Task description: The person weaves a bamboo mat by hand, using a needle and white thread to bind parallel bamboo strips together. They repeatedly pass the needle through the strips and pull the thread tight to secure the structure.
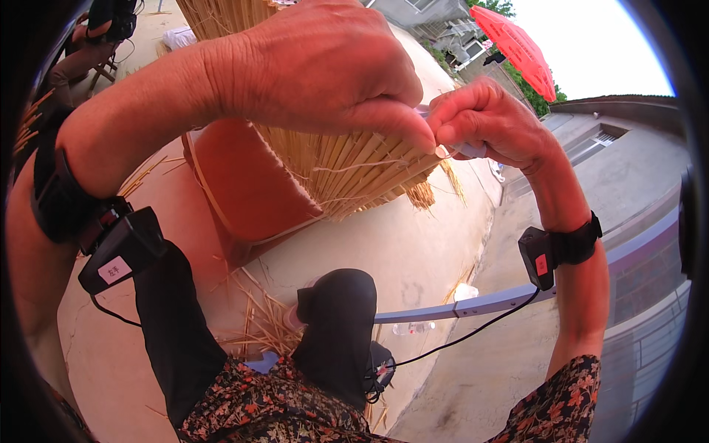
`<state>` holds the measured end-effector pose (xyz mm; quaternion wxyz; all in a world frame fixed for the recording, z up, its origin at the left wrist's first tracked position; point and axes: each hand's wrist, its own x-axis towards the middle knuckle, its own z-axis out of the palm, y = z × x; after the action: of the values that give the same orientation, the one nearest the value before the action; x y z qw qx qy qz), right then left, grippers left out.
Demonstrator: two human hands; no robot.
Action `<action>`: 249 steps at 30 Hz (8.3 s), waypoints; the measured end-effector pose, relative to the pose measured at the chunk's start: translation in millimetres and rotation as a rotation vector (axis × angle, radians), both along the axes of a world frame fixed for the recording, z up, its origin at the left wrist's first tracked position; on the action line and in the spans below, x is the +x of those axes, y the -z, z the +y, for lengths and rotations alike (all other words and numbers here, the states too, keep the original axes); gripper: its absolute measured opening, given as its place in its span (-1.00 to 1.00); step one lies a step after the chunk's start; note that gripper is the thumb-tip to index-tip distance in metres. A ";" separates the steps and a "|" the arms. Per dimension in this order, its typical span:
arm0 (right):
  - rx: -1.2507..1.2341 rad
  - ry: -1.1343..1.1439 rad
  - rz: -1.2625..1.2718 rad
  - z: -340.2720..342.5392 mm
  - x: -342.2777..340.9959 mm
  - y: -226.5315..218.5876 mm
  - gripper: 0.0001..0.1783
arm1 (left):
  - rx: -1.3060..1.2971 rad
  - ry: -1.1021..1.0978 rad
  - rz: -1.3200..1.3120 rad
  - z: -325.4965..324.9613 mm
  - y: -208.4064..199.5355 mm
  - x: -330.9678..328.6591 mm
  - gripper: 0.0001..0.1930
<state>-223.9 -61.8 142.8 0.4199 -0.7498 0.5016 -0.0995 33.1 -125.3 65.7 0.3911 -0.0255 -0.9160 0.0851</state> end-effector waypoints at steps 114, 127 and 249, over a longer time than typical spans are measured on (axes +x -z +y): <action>-0.441 -0.324 0.134 92.8 94.9 71.6 -0.82 | 0.069 -0.198 -0.055 103.8 64.5 81.3 -0.52; -0.465 -0.612 0.221 119.6 125.7 115.0 -0.78 | 0.136 -0.268 -0.112 157.5 131.0 111.7 -0.60; 0.428 0.394 -0.708 135.1 94.8 152.5 -0.83 | 1.419 -0.259 0.131 143.2 41.6 103.1 -0.64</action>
<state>-129.0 73.3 -9.7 0.6840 -0.4564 0.4696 -0.3214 136.2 17.9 24.1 0.3544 0.3486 -0.7209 -0.4829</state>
